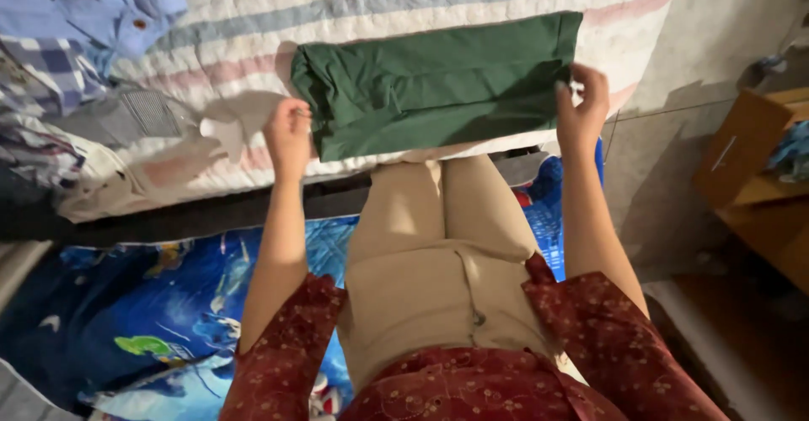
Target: The person folds two green pants on a bed and places them into a wooden dresser drawer. The person handles the pants by hand, smoothing and folding them before storing them.
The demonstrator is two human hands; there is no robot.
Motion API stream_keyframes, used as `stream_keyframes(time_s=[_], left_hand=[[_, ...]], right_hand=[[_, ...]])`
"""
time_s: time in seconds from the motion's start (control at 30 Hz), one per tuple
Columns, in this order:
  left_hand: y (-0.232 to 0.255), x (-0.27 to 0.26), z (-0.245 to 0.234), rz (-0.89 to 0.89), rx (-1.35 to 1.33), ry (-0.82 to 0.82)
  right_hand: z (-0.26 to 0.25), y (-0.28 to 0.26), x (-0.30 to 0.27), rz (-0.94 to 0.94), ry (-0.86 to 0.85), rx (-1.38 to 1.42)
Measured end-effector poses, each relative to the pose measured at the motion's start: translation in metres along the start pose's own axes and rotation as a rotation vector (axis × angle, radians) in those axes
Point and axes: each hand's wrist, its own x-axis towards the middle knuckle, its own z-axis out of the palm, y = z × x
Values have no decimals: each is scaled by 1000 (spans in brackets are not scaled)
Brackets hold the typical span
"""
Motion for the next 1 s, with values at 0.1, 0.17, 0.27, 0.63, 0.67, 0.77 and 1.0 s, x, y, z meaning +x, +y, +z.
stream_keyframes(time_s=[0.1, 0.17, 0.27, 0.63, 0.67, 0.77, 1.0], left_hand=[[-10, -38, 15, -172, -144, -139], [2, -56, 21, -180, -157, -178], [13, -68, 20, -88, 71, -140], [-80, -97, 2, -315, -409, -41], [-85, -98, 0, -325, -500, -52], [-85, -104, 8, -229, -341, -85], [-61, -116, 45, -535, -217, -55]], right_hand=[[-10, 14, -18, 9, -76, 30], [-16, 23, -21, 22, -167, 66], [-17, 59, -22, 91, -234, 3], [-28, 91, -17, 169, -280, 281], [-28, 108, -17, 222, -304, 401], [-25, 68, -14, 307, -375, 552], [-23, 87, -18, 269, -509, 271]])
